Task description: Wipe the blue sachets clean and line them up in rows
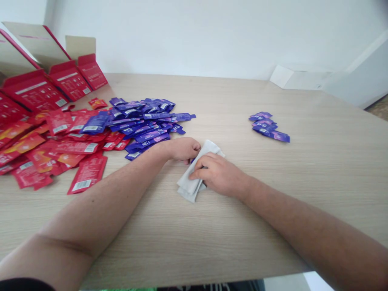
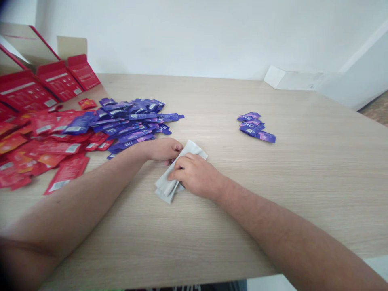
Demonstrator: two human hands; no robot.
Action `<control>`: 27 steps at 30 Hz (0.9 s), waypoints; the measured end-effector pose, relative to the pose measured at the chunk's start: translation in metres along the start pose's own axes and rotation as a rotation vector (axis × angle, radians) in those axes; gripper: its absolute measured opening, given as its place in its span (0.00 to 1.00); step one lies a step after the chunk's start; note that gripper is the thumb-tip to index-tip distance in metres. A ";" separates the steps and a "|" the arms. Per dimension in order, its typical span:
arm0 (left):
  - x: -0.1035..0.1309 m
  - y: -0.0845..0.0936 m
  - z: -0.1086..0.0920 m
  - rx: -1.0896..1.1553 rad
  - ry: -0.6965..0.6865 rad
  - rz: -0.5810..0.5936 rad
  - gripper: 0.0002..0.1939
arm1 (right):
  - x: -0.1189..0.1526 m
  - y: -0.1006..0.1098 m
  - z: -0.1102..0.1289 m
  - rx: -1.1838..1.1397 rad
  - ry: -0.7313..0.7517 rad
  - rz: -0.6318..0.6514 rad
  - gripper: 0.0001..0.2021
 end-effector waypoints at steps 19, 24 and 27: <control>-0.001 0.000 0.002 0.030 0.022 0.008 0.05 | 0.006 0.007 -0.026 0.007 -0.119 -0.031 0.18; -0.001 0.000 0.003 0.025 0.044 -0.003 0.05 | 0.007 0.007 -0.030 0.027 -0.215 -0.062 0.19; 0.000 -0.001 0.002 0.029 0.041 0.001 0.05 | 0.007 0.006 -0.027 0.008 -0.143 -0.047 0.19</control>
Point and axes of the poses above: each hand's wrist, its own x-axis away from the middle knuckle, its own y-axis out of the back of the hand, z = x × y, the point moved 2 cm from there along -x, towards the middle knuckle, and after that the axes turned 10 degrees about x, right-handed, at the moved point
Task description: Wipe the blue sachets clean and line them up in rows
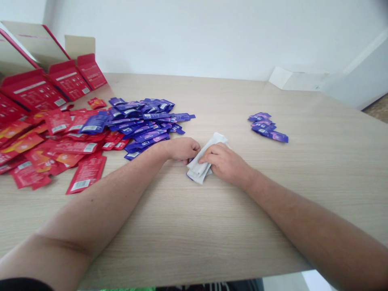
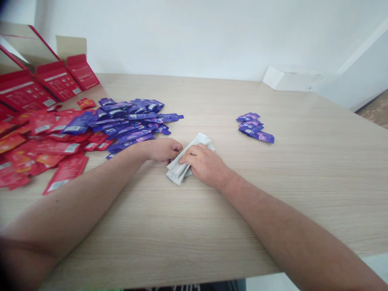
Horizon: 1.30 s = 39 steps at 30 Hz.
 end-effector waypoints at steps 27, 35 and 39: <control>0.002 0.001 -0.003 -0.020 0.003 -0.018 0.06 | -0.001 0.000 0.012 0.024 -0.014 0.001 0.16; 0.002 0.000 -0.003 0.022 -0.010 -0.014 0.05 | -0.001 -0.003 0.019 -0.004 0.036 0.018 0.15; 0.002 0.000 -0.003 0.009 -0.012 -0.004 0.05 | -0.002 -0.003 0.022 -0.026 0.096 0.024 0.15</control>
Point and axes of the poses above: each hand's wrist, its own x-axis away from the middle knuckle, its own y-axis out of the back of the hand, z = x × y, the point moved 2 cm from there along -x, towards the middle knuckle, and after that the axes turned 10 degrees about x, right-handed, at the moved point
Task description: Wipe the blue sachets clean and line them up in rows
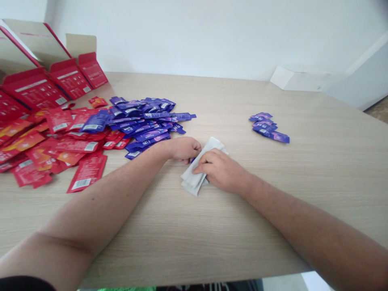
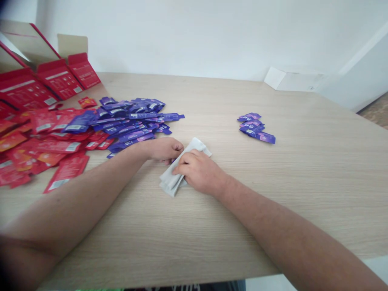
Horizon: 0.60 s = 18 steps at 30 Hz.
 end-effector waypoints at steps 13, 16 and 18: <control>0.000 0.000 0.000 0.018 0.007 0.003 0.05 | 0.005 0.003 -0.027 0.023 -0.082 -0.004 0.18; 0.000 0.000 -0.001 0.022 0.020 -0.007 0.06 | 0.006 0.002 -0.030 0.053 -0.178 -0.044 0.18; 0.000 0.000 0.000 0.024 0.022 -0.008 0.06 | 0.005 0.001 -0.029 0.057 -0.181 -0.048 0.18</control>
Point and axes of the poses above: each hand's wrist, its own x-axis away from the middle knuckle, its own y-axis out of the back of the hand, z = x × y, the point moved 2 cm from there along -x, towards the middle knuckle, and after that the axes turned 10 degrees about x, right-handed, at the moved point
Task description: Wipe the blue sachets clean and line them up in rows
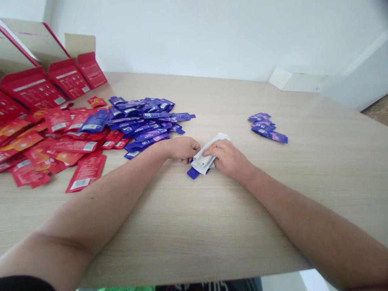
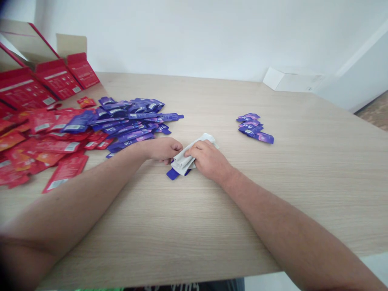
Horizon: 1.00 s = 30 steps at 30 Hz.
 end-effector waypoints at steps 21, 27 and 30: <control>0.032 0.020 -0.011 -0.186 -0.104 -0.218 0.10 | 0.010 0.005 -0.037 0.002 -0.154 -0.171 0.19; 0.092 0.077 -0.027 -0.684 -0.094 -0.630 0.14 | 0.011 -0.001 -0.038 -0.003 -0.132 -0.147 0.18; 0.113 0.097 -0.020 -0.886 0.022 -0.814 0.15 | 0.011 -0.003 -0.038 -0.002 -0.139 -0.154 0.19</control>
Point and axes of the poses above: each hand's wrist, its own x-axis away from the middle knuckle, its own y-axis out of the back of the hand, z = x × y, the point moved 2 cm from there along -x, towards the middle knuckle, and after that the axes turned 10 degrees about x, right-handed, at the moved point
